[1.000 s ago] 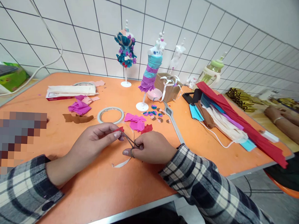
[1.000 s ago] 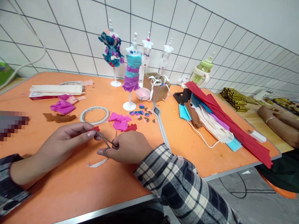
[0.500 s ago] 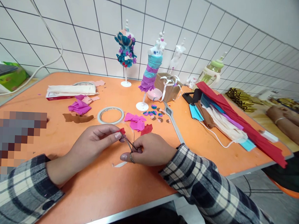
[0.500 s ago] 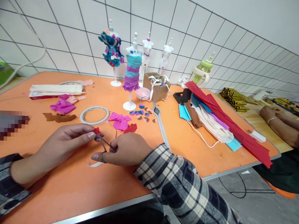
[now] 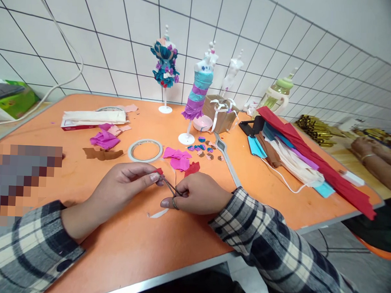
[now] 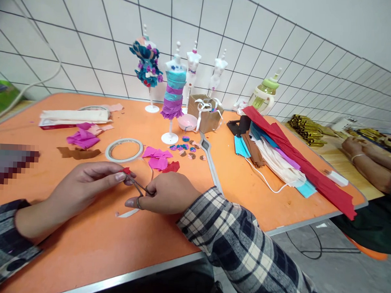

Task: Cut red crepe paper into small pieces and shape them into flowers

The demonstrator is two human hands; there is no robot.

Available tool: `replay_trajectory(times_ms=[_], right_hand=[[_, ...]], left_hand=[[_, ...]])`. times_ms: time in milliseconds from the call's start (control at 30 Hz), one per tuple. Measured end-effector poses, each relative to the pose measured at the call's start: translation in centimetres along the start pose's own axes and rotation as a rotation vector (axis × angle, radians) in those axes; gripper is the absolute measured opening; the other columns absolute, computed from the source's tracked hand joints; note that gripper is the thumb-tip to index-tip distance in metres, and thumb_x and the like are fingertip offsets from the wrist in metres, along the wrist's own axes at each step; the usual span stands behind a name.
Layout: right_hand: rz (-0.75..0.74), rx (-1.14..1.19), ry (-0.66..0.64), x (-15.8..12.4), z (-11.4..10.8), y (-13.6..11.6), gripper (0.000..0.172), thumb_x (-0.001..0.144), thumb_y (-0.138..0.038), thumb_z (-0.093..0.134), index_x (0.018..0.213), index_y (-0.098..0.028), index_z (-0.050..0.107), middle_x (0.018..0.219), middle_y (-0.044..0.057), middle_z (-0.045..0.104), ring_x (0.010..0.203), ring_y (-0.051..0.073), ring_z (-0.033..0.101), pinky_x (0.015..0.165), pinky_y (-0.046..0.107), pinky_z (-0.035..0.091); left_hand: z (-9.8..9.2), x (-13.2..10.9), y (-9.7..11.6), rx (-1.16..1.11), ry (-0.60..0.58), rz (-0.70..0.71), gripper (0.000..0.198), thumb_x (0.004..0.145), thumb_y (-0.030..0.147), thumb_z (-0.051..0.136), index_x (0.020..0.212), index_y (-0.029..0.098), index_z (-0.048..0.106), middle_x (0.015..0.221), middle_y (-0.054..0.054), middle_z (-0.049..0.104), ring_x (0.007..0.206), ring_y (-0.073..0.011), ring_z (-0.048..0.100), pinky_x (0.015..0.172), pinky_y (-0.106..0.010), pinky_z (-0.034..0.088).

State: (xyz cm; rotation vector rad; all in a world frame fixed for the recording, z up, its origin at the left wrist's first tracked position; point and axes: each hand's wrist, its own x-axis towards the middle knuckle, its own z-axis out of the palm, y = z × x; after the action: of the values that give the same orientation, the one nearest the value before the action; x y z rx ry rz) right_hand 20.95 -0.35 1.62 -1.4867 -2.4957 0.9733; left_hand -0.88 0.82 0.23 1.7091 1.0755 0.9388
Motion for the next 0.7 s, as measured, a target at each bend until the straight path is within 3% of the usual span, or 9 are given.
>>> replay_trajectory(times_ms=[100, 300, 700], right_hand=[[-0.007, 0.001, 0.0, 0.0, -0.08, 0.04, 0.056, 0.087, -0.063, 0.062, 0.058, -0.016, 0.054, 0.055, -0.005, 0.042, 0.056, 0.008, 0.036, 0.057, 0.029, 0.019], [0.016, 0.022, -0.028, -0.3, -0.45, -0.58, 0.059, 0.084, -0.074, 0.058, 0.067, -0.018, 0.057, 0.062, -0.003, 0.053, 0.062, 0.01, 0.044, 0.059, 0.027, 0.023], [0.003, 0.044, -0.008, -0.07, -0.1, -0.09, 0.064, 0.083, -0.074, 0.058, 0.058, -0.016, 0.049, 0.054, -0.006, 0.04, 0.055, 0.008, 0.036, 0.057, 0.028, 0.02]], left_hand=[[0.01, -0.03, 0.0, 0.001, 0.001, 0.0, 0.024, 0.081, 0.047, 0.075, 0.078, 0.024, 0.08, 0.081, -0.004, 0.081, 0.077, -0.0225, 0.073, 0.076, -0.028, 0.057], [0.1, -0.18, -0.14, -0.046, 0.012, -0.005, 0.026, 0.081, 0.05, 0.075, 0.077, 0.024, 0.079, 0.079, -0.003, 0.079, 0.076, -0.0216, 0.072, 0.076, -0.028, 0.057], [-0.07, -0.19, -0.28, -0.046, 0.005, -0.003, 0.027, 0.081, 0.049, 0.075, 0.079, 0.023, 0.079, 0.081, -0.004, 0.08, 0.079, -0.0217, 0.073, 0.078, -0.027, 0.058]])
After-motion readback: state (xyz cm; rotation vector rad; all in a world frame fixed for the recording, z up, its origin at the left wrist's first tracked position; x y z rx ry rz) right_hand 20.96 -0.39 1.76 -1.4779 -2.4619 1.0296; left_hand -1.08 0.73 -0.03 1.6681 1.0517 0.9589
